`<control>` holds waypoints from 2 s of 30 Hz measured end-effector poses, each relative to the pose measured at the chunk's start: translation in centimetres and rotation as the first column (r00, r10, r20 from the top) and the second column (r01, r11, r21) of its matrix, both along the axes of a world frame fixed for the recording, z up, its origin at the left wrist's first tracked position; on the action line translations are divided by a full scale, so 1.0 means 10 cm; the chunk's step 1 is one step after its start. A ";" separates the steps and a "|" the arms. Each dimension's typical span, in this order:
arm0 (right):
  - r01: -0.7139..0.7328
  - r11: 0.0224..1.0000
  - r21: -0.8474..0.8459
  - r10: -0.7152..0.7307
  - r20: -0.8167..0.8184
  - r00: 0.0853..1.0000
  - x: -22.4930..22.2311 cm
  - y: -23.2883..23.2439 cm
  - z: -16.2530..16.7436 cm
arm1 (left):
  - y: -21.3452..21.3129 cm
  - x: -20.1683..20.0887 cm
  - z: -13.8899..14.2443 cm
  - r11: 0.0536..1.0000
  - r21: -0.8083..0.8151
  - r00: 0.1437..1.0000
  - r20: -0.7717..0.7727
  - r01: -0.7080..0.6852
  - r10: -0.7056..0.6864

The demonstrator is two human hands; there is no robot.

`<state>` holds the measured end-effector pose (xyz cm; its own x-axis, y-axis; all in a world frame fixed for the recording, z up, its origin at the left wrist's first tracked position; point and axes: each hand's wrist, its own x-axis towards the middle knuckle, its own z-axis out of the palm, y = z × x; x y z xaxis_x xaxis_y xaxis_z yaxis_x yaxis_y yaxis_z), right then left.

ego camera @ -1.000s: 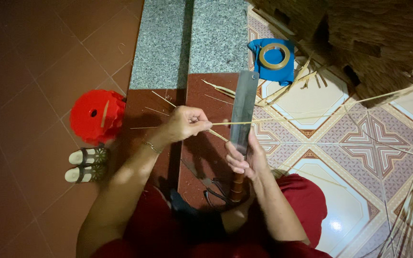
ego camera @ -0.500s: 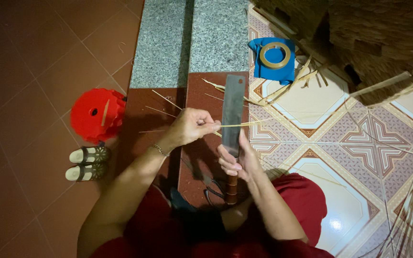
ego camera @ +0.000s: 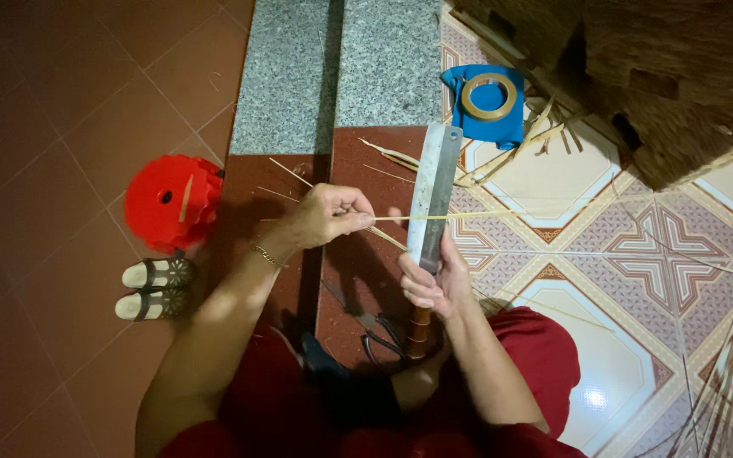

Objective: The person sits on the floor and uses a large knife to split thin sticks into smaller pieces. They handle the sticks with both hands, aligning them and making precise cuts.

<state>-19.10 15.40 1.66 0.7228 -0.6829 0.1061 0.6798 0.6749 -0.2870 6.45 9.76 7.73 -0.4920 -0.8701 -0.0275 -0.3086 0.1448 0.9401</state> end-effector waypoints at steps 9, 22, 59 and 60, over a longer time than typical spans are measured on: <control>-0.038 0.999 0.029 0.035 0.076 0.997 0.07 0.02 -0.27 | 0.06 -0.05 0.01 1.000 -0.002 1.000 -0.019 -0.002 0.002; 0.012 0.998 -0.060 -0.015 -0.061 0.998 0.05 0.04 -0.10 | 0.08 -0.14 0.06 0.999 -0.051 1.000 0.006 -0.006 0.007; -0.241 0.970 -0.022 0.241 0.020 0.970 -0.01 0.76 -0.03 | 0.74 -0.16 1.14 0.876 -0.441 0.978 0.151 0.197 -0.144; -0.251 0.944 -0.214 0.282 0.126 0.951 -0.04 0.87 0.02 | 0.80 -0.14 1.22 0.852 -0.465 0.970 0.126 0.242 -0.207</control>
